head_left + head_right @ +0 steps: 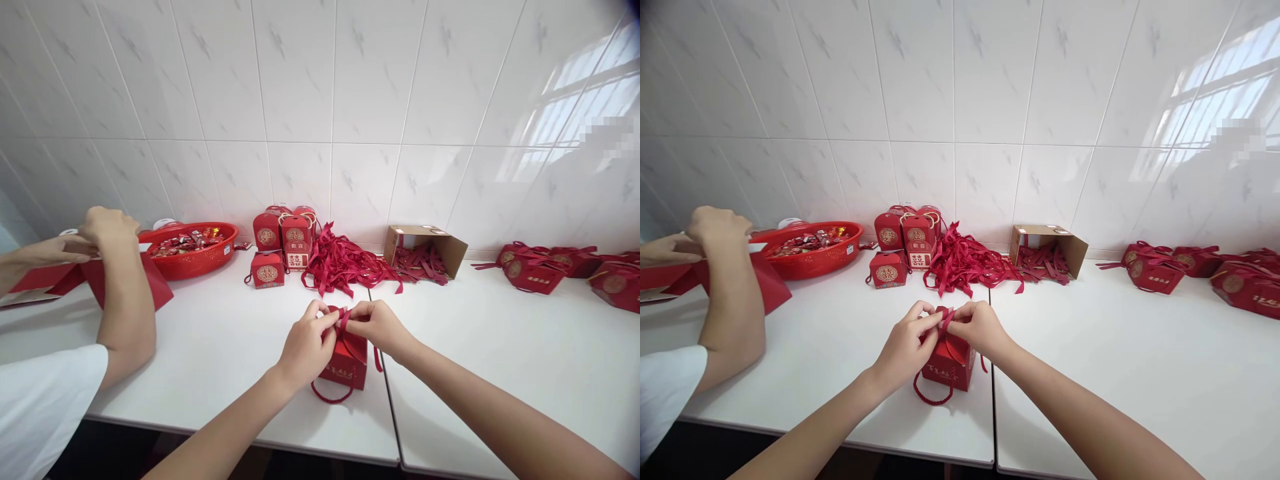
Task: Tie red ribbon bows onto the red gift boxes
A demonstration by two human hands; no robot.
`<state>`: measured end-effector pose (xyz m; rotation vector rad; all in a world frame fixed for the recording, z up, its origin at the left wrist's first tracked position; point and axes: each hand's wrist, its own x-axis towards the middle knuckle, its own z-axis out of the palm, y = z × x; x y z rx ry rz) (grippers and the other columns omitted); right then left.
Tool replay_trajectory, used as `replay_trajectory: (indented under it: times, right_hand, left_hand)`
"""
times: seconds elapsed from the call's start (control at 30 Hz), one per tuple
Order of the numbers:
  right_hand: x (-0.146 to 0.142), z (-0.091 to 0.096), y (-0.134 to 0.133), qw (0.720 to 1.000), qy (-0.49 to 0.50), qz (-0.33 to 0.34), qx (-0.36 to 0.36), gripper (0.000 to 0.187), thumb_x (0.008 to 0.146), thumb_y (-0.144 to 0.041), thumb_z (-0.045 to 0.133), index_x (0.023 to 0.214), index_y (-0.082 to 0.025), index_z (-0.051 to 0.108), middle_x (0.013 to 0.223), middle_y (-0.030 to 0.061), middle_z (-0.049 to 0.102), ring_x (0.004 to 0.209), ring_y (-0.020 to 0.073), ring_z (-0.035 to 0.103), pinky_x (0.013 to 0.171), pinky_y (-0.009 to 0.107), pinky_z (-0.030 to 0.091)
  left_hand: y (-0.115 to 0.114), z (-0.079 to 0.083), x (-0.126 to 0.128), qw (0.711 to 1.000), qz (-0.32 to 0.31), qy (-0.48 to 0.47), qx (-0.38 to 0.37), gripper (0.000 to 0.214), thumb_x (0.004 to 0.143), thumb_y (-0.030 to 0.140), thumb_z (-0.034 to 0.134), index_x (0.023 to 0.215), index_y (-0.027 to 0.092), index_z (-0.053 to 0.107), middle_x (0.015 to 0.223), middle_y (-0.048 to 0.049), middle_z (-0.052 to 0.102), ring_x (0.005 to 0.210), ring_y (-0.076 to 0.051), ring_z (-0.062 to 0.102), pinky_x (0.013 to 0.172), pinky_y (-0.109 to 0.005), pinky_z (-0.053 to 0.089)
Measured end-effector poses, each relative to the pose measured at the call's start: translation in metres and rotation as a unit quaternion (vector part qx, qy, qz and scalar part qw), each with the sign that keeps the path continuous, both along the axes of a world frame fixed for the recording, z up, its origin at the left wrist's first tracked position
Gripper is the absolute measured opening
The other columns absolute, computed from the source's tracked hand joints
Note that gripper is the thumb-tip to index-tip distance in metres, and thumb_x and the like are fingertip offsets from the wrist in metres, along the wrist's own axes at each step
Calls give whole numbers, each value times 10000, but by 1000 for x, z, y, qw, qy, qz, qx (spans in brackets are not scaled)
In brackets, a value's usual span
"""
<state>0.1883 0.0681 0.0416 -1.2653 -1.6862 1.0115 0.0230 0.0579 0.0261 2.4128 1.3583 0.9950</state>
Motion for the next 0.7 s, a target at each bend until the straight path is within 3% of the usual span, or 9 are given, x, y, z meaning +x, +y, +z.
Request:
replay_trajectory:
  times: [0.2,0.37,0.53,0.7]
  right_hand:
    - [0,2,0,998,0,7,-58,73,600,-198,578,547,-149,573,516,-44,478,535,86,387,512,228,305]
    - [7,8,10,992,-34,84,-82,90,572,-181,545,498,-165,497,487,-67,391,513,73,315,480,227,238]
    - [15,15,20,980,-107,149,-80,94,577,-195,563,512,-175,499,489,-72,337,499,71,259,458,229,186]
    - [18,18,23,977,-131,156,-61,117,596,-233,616,517,-172,554,522,-48,427,503,78,341,447,218,250]
  left_hand:
    - [-4,-5,-6,997,-13,60,37,283,906,181,375,1054,211,614,1010,-59,520,689,-123,589,626,-256,491]
    - [-5,-14,-8,995,-32,61,71,334,922,200,348,1172,219,570,1121,-97,507,718,-135,607,651,-285,516]
    - [4,-3,-13,992,-95,66,56,309,917,228,378,1066,232,649,1180,-99,512,787,-155,617,674,-274,505]
    - [27,3,-17,984,-179,-12,7,246,867,212,478,871,207,724,933,-61,540,672,-106,554,626,-238,465]
